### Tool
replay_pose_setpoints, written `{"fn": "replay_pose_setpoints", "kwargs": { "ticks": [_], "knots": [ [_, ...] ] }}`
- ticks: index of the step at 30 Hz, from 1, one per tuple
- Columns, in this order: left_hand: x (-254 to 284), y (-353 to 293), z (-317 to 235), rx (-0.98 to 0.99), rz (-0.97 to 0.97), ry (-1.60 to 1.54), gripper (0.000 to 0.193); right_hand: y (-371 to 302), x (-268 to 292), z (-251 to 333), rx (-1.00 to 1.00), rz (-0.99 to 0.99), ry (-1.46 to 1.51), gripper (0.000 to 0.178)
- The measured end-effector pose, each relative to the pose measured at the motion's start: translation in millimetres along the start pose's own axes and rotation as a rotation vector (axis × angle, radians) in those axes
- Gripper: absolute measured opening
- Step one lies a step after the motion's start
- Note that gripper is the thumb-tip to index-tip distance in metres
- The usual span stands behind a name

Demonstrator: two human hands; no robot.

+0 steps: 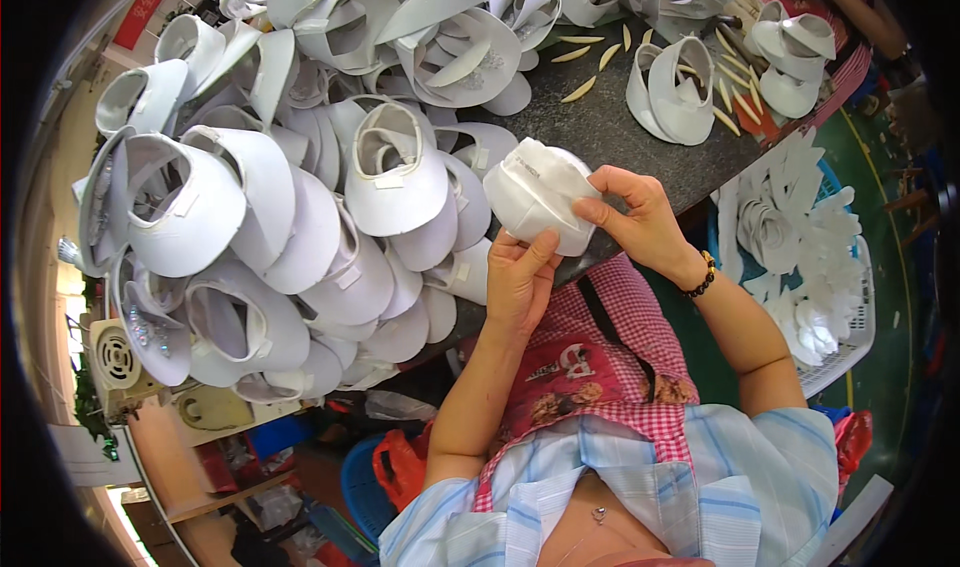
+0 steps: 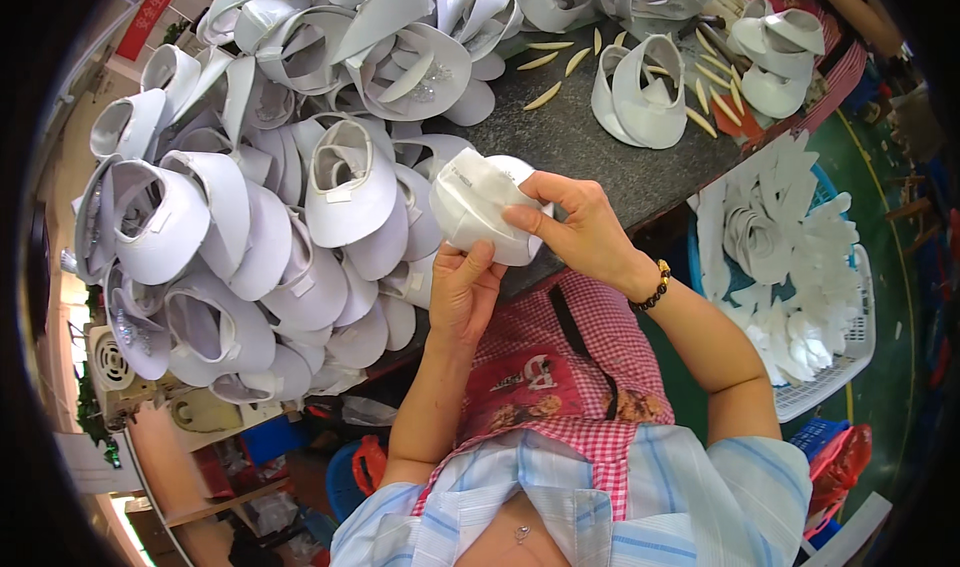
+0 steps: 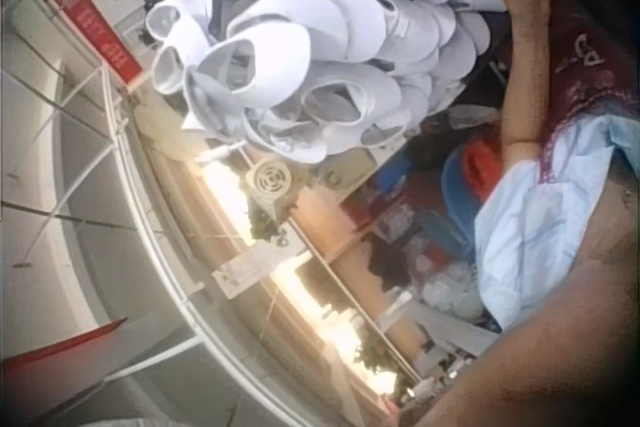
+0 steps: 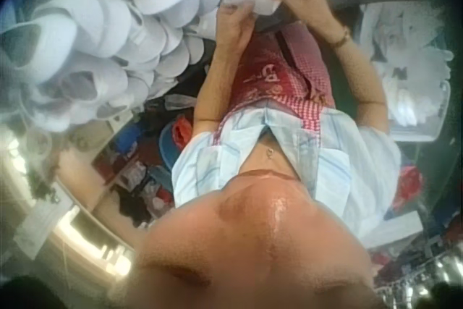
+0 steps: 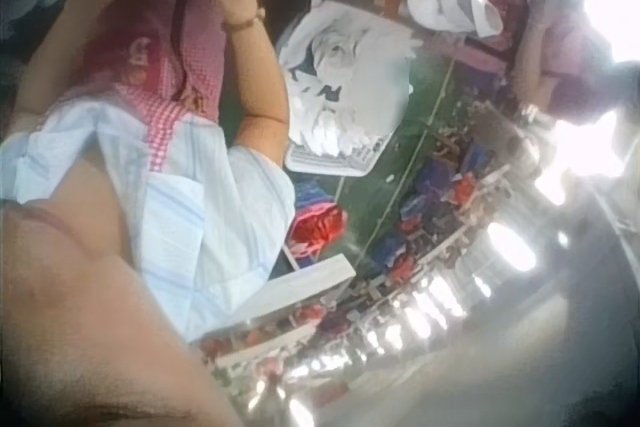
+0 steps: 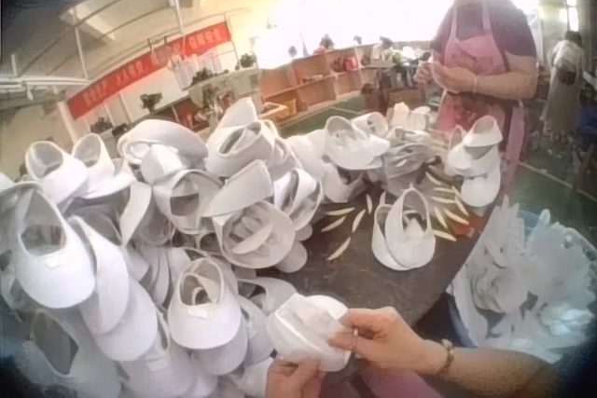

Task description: The person inserts stiffeners into shoe uppers and presses and shapes the material around the heel sections by hand.

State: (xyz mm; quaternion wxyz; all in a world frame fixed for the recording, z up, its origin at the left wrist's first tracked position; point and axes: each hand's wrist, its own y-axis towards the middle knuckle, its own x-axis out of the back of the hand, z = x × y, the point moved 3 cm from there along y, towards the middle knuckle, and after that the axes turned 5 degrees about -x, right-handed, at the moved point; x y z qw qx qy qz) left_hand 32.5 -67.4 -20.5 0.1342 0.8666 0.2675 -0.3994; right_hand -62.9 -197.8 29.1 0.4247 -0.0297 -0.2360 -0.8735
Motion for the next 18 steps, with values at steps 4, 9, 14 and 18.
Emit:
{"fn": "replay_pose_setpoints", "kwargs": {
  "ticks": [4,9,14,18],
  "knots": [
    [6,4,3,0.008,-0.010,0.024,0.045,-1,-18,-22,-0.304,-0.057,0.396,0.021],
    [9,2,5,-0.057,-0.063,0.022,0.043,-2,-15,-13,-0.158,-0.209,0.053,0.014],
    [2,-2,11,-0.075,-0.085,-0.065,0.037,-26,-19,22,0.317,-0.249,-0.574,0.024],
    [-3,-8,15,0.013,-0.095,-0.151,0.041,-26,-17,15,0.269,-0.235,-0.512,0.022]
  ]
}}
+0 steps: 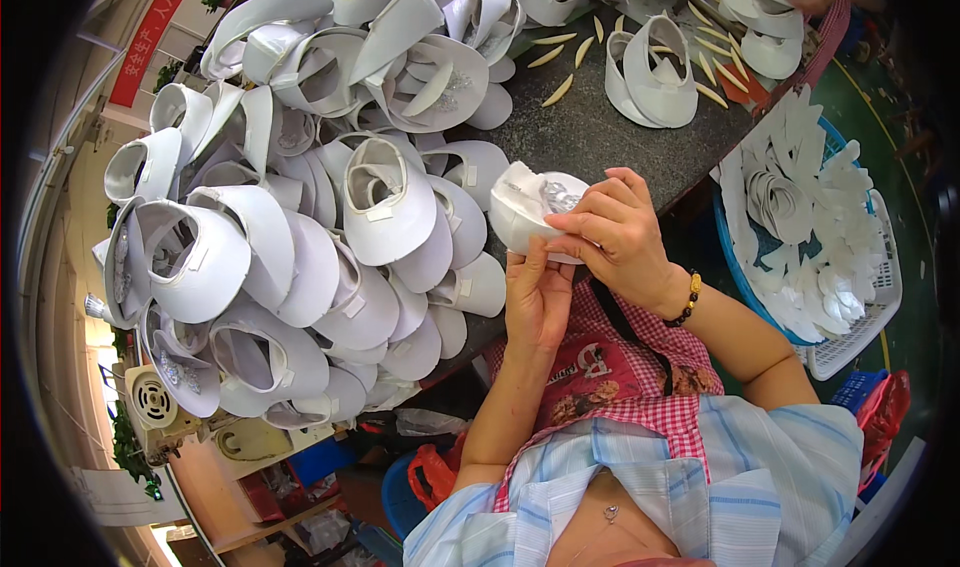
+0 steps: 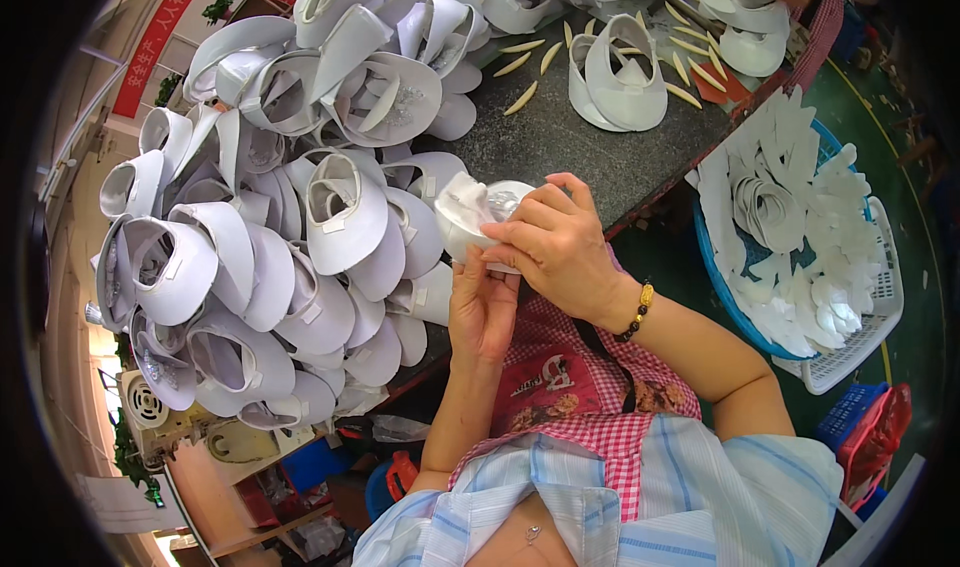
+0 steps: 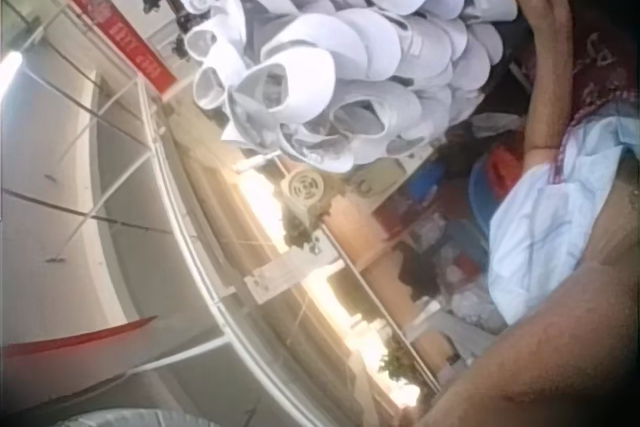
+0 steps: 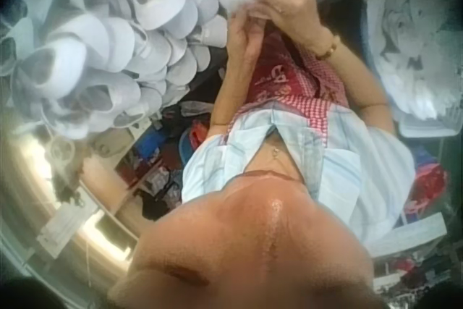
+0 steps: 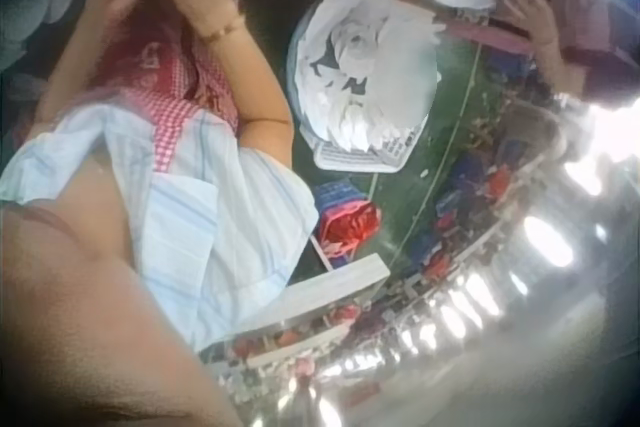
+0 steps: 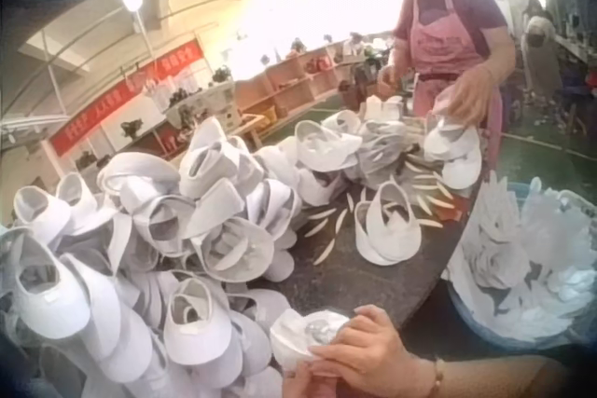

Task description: The person inserts stiffeners into shoe uppers and presses and shapes the material around the heel sections by hand.

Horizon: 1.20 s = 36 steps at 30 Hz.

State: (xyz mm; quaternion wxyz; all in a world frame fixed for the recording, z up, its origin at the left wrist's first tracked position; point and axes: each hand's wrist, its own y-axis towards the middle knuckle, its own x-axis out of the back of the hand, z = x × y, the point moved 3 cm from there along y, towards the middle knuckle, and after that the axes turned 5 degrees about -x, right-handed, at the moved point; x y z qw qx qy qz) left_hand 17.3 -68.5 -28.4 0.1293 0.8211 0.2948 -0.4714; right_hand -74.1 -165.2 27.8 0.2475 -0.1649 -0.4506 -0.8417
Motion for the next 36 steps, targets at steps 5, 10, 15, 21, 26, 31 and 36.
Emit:
{"fn": "replay_pose_setpoints", "kwargs": {
  "ticks": [5,10,15,21,26,31,36],
  "knots": [
    [-1,-8,-10,0.037,0.085,0.072,0.051,-2,8,-2,-0.044,0.000,0.090,0.019],
    [-14,-1,-34,0.024,0.260,0.133,0.045,7,16,2,0.050,-0.019,0.106,0.016],
    [-15,6,-44,-0.023,0.222,0.151,0.046,5,13,2,0.086,0.060,0.208,0.017],
    [2,-10,-14,-0.019,0.067,-0.043,0.064,23,21,-5,-0.044,0.353,0.232,0.020],
    [3,-23,-16,-0.015,0.036,-0.043,0.064,6,20,14,-0.034,0.313,0.246,0.021],
    [16,-18,-36,-0.072,0.205,0.154,0.039,3,17,15,0.163,0.427,0.234,0.023],
    [42,-24,-19,-0.001,0.135,0.160,0.040,-5,-1,-18,-0.229,0.893,0.530,0.016]
  ]
}}
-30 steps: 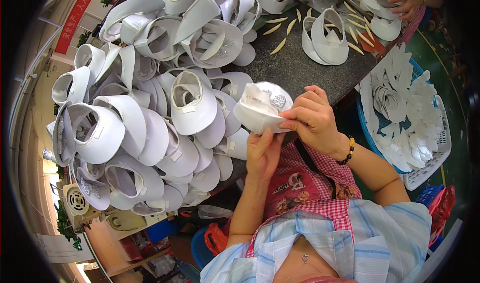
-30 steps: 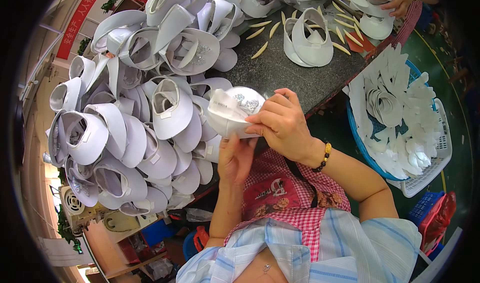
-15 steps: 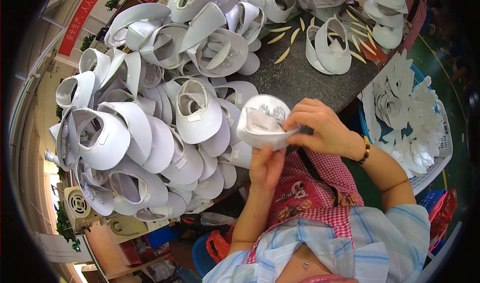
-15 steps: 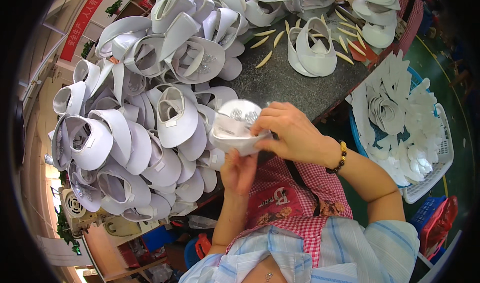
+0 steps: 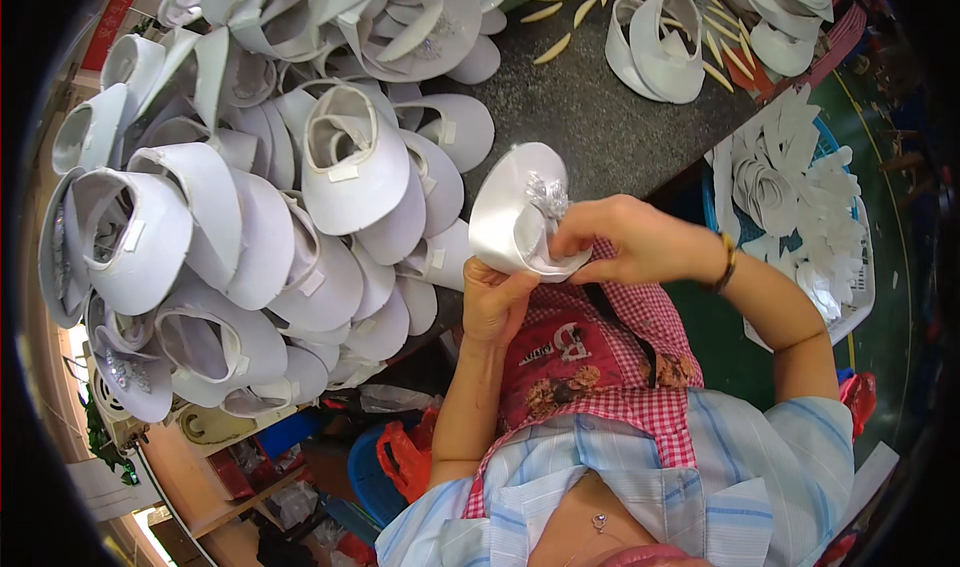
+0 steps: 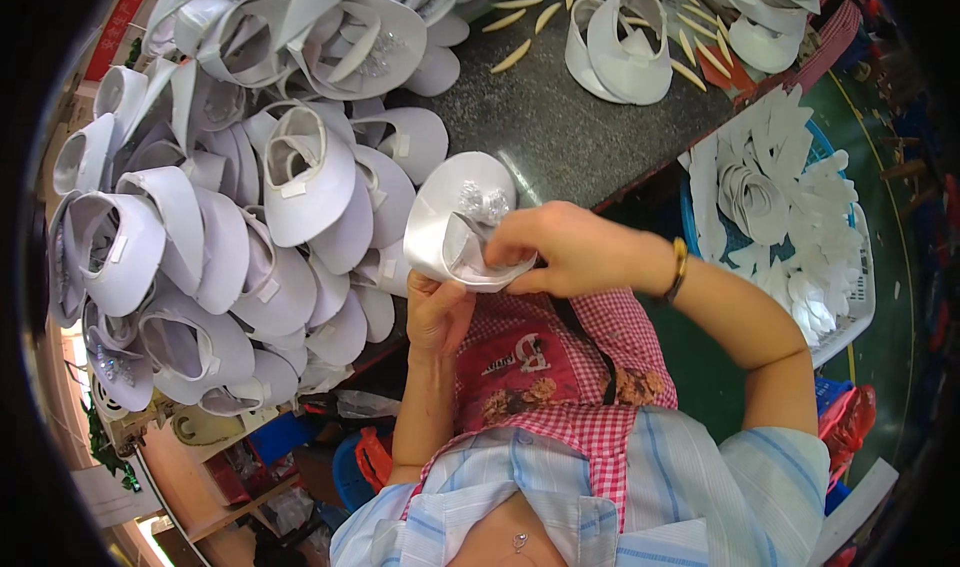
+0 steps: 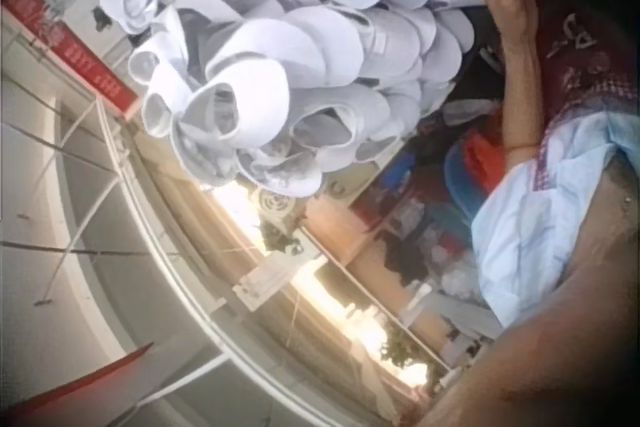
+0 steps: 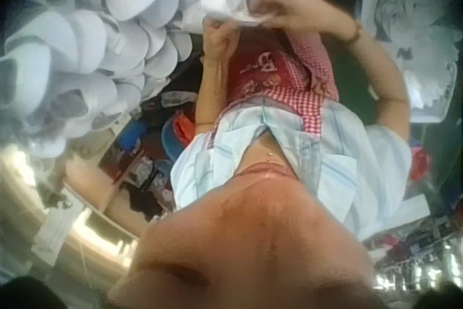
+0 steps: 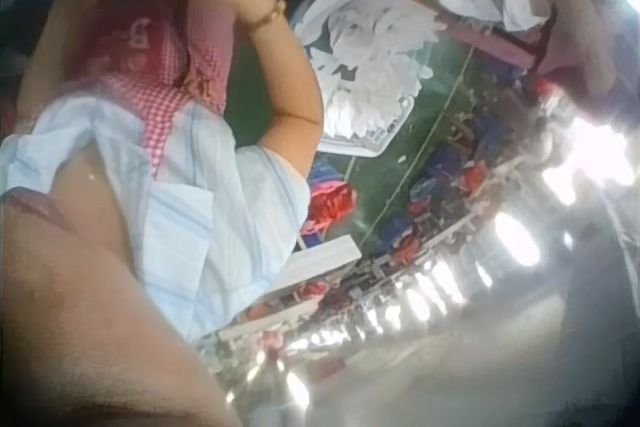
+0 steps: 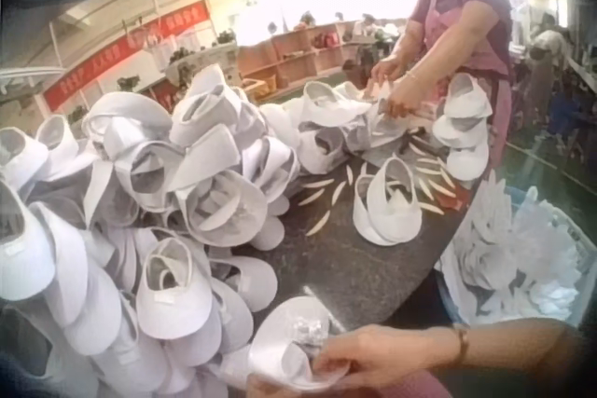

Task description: The person inserts stiffeners into shoe uppers and presses and shapes the material around the heel sections by hand.

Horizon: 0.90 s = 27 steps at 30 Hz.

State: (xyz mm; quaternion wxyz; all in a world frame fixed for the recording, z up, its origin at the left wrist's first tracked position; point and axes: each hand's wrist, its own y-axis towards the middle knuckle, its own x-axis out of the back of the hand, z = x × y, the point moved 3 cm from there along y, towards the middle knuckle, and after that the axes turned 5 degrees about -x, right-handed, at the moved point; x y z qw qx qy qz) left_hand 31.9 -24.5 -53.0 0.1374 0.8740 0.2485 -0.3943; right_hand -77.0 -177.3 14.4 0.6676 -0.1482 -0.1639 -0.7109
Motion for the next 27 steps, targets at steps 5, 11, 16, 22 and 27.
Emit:
{"fn": "replay_pose_setpoints", "kwargs": {
  "ticks": [5,11,16,22,27],
  "knots": [
    [-9,-8,-1,0.053,-0.053,0.041,0.047,9,-4,-14,-0.168,0.067,0.362,0.017],
    [-10,-13,-6,-0.064,-0.097,0.213,0.046,8,-20,-12,-0.220,-0.282,0.218,0.015],
    [-9,-20,-12,-0.122,-0.104,0.251,0.045,15,-29,-4,-0.114,-0.249,-0.145,0.014],
    [-23,-24,-9,-0.074,-0.284,-0.030,0.045,-4,-30,16,0.072,-0.695,0.133,0.024],
    [-29,-29,-12,-0.051,-0.319,-0.033,0.045,-5,-51,15,0.136,-0.478,-0.058,0.024]
  ]
}}
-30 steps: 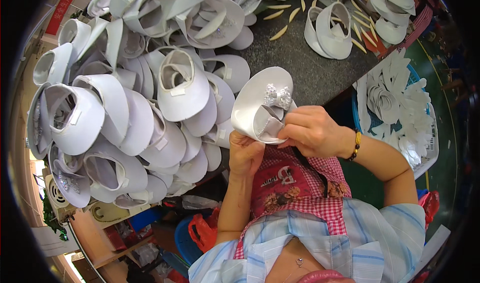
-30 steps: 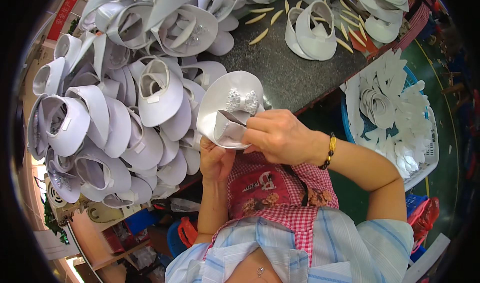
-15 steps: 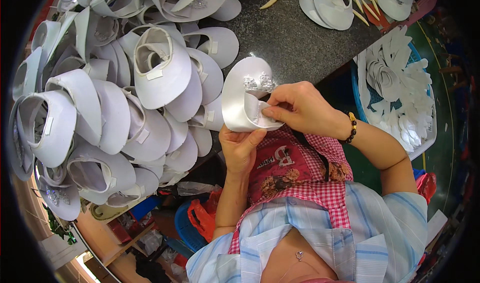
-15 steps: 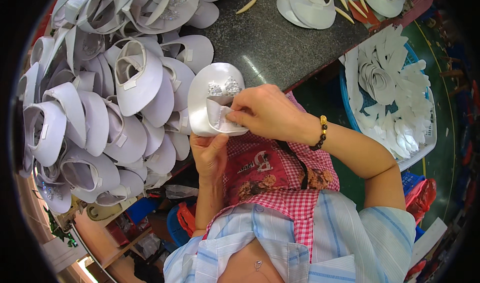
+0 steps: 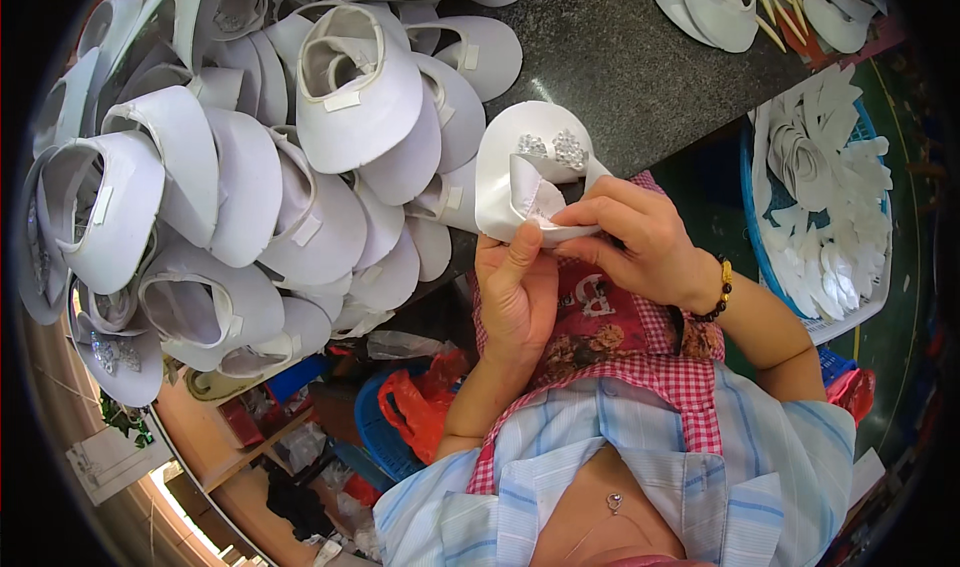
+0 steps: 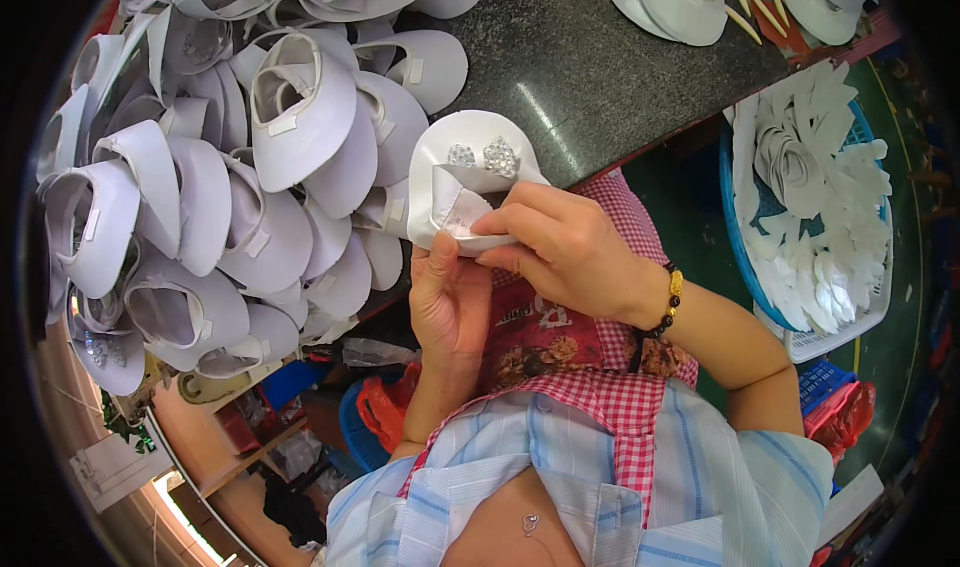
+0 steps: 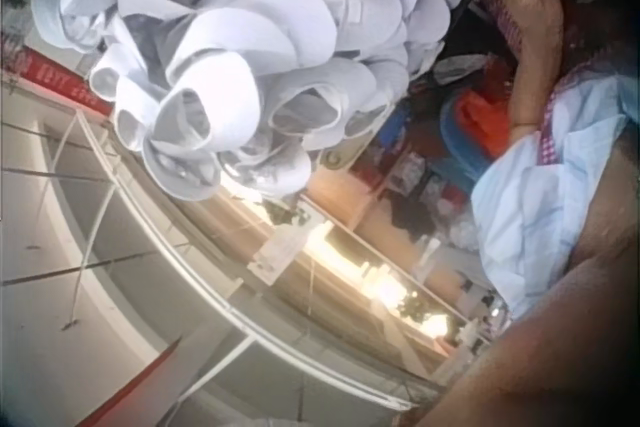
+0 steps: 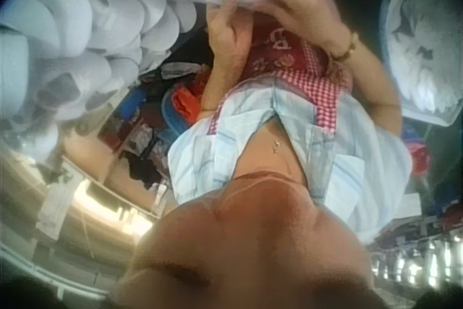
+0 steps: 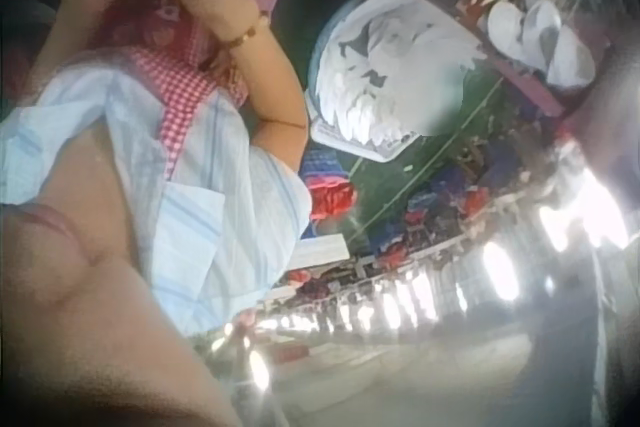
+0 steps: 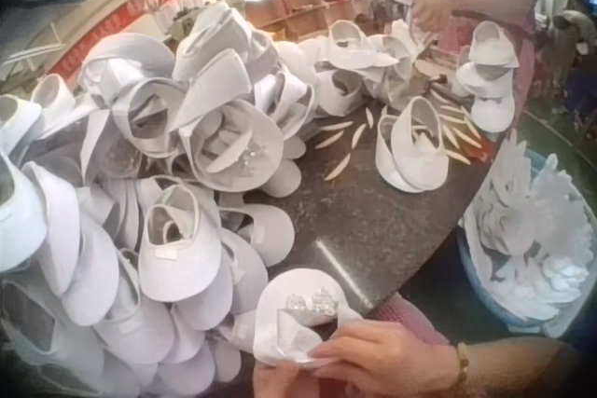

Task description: The person inserts stiffeners into shoe uppers and presses and shapes the material around the heel sections by hand.

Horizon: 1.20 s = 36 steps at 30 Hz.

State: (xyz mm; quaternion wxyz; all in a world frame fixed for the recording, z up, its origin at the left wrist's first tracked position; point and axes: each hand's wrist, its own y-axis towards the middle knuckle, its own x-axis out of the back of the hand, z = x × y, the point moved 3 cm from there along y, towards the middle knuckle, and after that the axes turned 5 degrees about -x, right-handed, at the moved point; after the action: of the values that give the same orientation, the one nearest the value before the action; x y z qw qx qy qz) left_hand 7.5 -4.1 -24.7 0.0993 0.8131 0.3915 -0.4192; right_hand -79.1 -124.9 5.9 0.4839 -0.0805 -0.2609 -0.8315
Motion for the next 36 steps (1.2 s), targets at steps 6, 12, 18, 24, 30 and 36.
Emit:
{"fn": "replay_pose_setpoints", "kwargs": {
  "ticks": [6,12,18,24,30,36],
  "knots": [
    [4,-1,-3,-0.037,-0.009,-0.004,0.045,5,0,-1,0.003,0.089,0.018,0.018],
    [-3,-9,2,-0.043,0.012,0.099,0.051,10,7,-1,0.178,0.212,-0.001,0.022],
    [-20,-15,7,0.073,0.006,-0.062,0.052,2,11,8,-0.040,0.098,0.071,0.026],
    [-25,-11,3,0.043,0.034,-0.082,0.049,9,16,13,-0.130,0.074,0.037,0.022],
    [-26,-10,4,0.051,0.086,-0.091,0.045,8,20,12,-0.065,0.143,0.050,0.020],
    [3,24,-41,-0.215,0.288,0.940,0.021,22,63,10,-0.277,0.191,0.223,0.022]
  ]
}}
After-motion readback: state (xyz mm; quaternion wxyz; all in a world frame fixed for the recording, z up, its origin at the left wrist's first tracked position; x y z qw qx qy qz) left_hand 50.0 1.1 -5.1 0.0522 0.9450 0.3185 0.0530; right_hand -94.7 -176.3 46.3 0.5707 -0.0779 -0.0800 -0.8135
